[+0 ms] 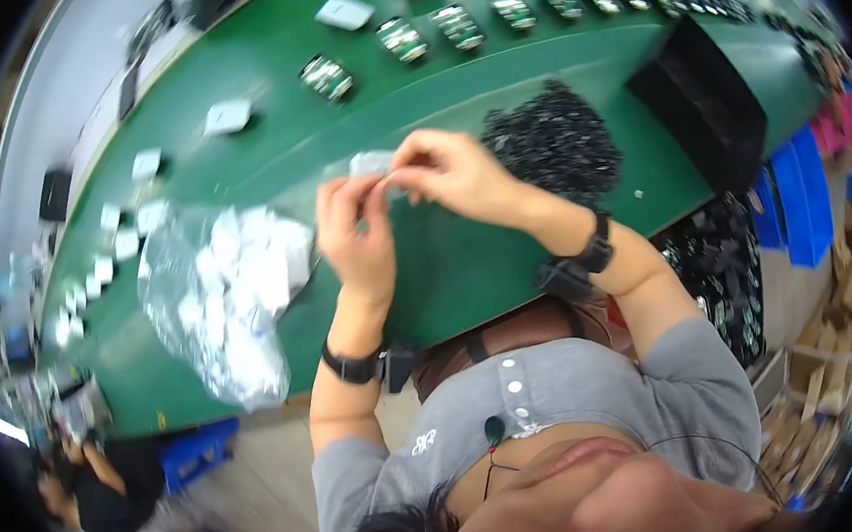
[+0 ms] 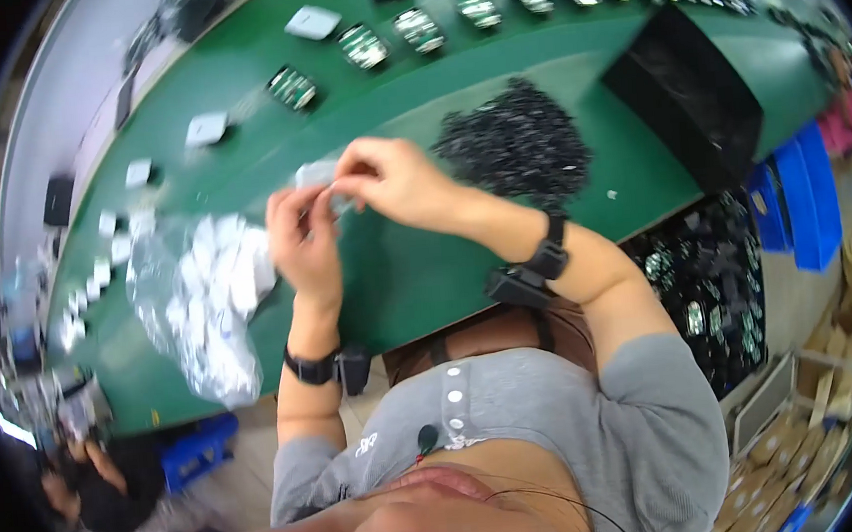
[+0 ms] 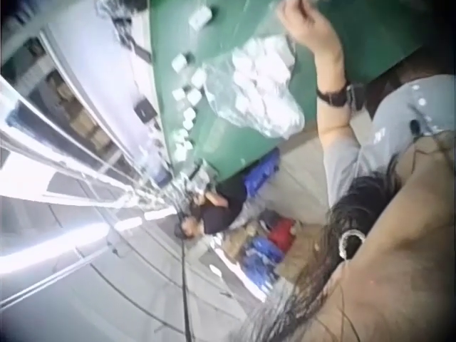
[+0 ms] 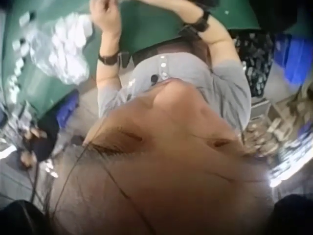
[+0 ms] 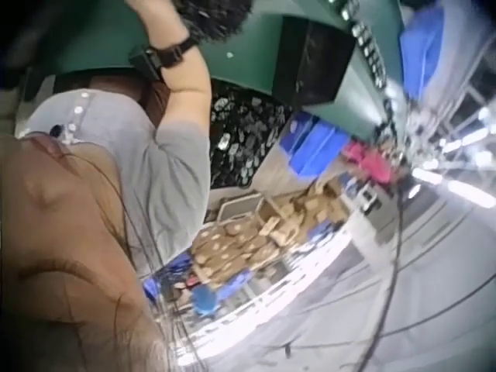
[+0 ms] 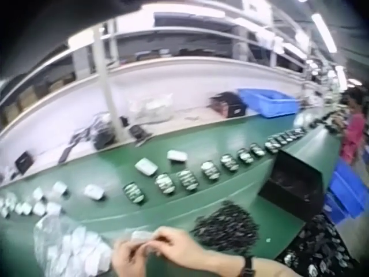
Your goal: The person picks up a white plastic base and inserts a small black component into it by hand. They then press a black plastic cover onto the assembly and place the completed unit onto the green conveyor belt.
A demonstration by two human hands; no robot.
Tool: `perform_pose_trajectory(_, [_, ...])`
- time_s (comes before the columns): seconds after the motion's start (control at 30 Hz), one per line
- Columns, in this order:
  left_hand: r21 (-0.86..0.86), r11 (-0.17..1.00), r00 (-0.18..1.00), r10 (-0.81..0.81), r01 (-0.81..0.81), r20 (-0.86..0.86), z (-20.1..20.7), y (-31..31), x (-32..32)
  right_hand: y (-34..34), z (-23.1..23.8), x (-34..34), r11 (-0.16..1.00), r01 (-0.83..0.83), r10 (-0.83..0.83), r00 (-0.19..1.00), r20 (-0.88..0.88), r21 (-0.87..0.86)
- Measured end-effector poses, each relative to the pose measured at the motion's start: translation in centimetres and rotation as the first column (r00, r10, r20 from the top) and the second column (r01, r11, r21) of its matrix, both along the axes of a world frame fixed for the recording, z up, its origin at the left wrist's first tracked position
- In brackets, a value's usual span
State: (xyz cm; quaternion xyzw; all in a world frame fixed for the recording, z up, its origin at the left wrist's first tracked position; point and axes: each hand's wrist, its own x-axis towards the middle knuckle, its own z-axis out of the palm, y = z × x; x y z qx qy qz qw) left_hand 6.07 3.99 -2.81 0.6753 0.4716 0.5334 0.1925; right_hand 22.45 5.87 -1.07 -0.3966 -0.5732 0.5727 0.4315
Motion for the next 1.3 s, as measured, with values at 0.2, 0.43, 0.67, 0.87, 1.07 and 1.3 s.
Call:
perform_pose_trajectory(0.2, [-0.27, 0.915, 0.819, -0.102, 0.301, 0.565, 0.5, -0.1, 0.9, -0.1, -0.4, 0.1, 0.993, 0.101, -0.097, 0.993, -0.068, 0.058])
perform_pose_trajectory(0.43, [-0.381, 0.817, 0.71, -0.048, 0.432, 0.703, 0.0, -0.4, -0.1, 0.0, 0.0, -0.2, 0.951, 0.102, -0.177, 0.953, 0.247, 0.291])
perform_pose_trajectory(0.67, [-0.104, 0.969, 0.91, -0.171, 0.225, 0.377, 0.0, -0.1, 1.2, 0.4, -0.3, 0.5, 0.994, 0.079, -0.086, 0.99, -0.11, -0.071])
perform_pose_trajectory(0.87, [-0.093, 0.988, 0.953, -0.091, 0.123, 0.29, -0.6, -0.5, 0.4, -0.4, -1.5, -2.0, 0.891, 0.256, -0.286, 0.958, 0.023, 0.376])
perform_pose_trajectory(1.07, [-0.137, 0.963, 0.924, -0.177, 0.234, 0.338, -0.2, -0.5, 0.6, 0.2, -0.6, -0.3, 0.618, 0.293, -0.547, 0.827, 0.131, 0.73])
perform_pose_trajectory(1.3, [-0.294, 0.832, 0.759, -0.212, 0.47, 0.616, 1.0, -0.6, 0.0, 1.1, 0.2, 1.7, 0.977, -0.01, -0.02, 0.99, 0.138, 0.212])
